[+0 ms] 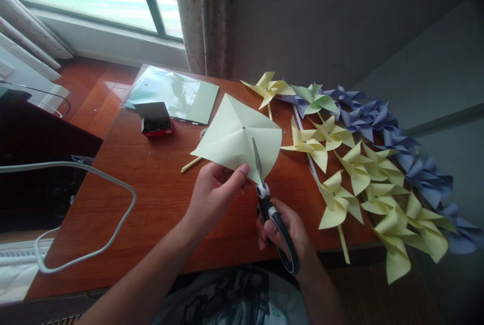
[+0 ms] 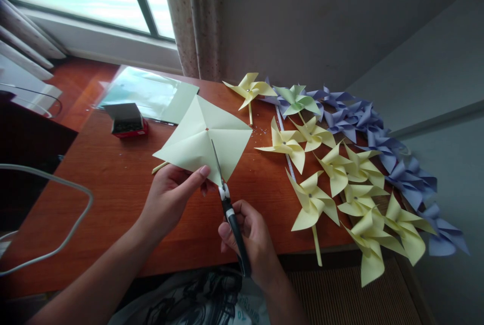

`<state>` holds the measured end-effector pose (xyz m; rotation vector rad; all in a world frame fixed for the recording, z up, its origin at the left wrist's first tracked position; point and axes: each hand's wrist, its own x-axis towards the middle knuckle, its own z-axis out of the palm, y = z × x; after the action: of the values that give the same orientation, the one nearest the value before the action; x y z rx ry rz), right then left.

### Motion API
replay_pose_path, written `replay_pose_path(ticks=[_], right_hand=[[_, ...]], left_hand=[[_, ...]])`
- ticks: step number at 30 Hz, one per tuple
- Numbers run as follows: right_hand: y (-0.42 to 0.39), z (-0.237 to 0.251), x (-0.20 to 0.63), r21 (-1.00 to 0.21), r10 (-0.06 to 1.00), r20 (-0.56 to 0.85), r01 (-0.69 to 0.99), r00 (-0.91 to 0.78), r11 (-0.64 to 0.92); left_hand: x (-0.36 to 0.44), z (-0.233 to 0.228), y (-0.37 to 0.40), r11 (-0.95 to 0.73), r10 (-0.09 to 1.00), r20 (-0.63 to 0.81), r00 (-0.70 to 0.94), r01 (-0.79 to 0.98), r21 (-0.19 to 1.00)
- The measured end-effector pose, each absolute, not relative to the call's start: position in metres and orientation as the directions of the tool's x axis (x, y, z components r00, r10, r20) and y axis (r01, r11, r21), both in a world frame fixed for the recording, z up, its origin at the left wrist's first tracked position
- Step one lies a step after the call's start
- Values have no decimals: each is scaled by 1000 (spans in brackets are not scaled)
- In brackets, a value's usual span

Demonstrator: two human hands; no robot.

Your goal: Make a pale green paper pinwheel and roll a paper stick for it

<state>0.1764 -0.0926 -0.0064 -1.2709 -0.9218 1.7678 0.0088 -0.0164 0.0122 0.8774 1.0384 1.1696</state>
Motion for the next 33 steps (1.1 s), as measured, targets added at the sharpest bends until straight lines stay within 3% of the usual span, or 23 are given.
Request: replay_pose_path(ticks=[25,33], right_hand=[[-94,-6,176,-863,874,-468,-145,-129,-484],[-95,-7,175,-861,867,-485,-114,-114,-496]], left_hand=[[8,10,-18,202,979,-193,61,-277,940],[6,7,-15,187,982,-179,58,-402,896]])
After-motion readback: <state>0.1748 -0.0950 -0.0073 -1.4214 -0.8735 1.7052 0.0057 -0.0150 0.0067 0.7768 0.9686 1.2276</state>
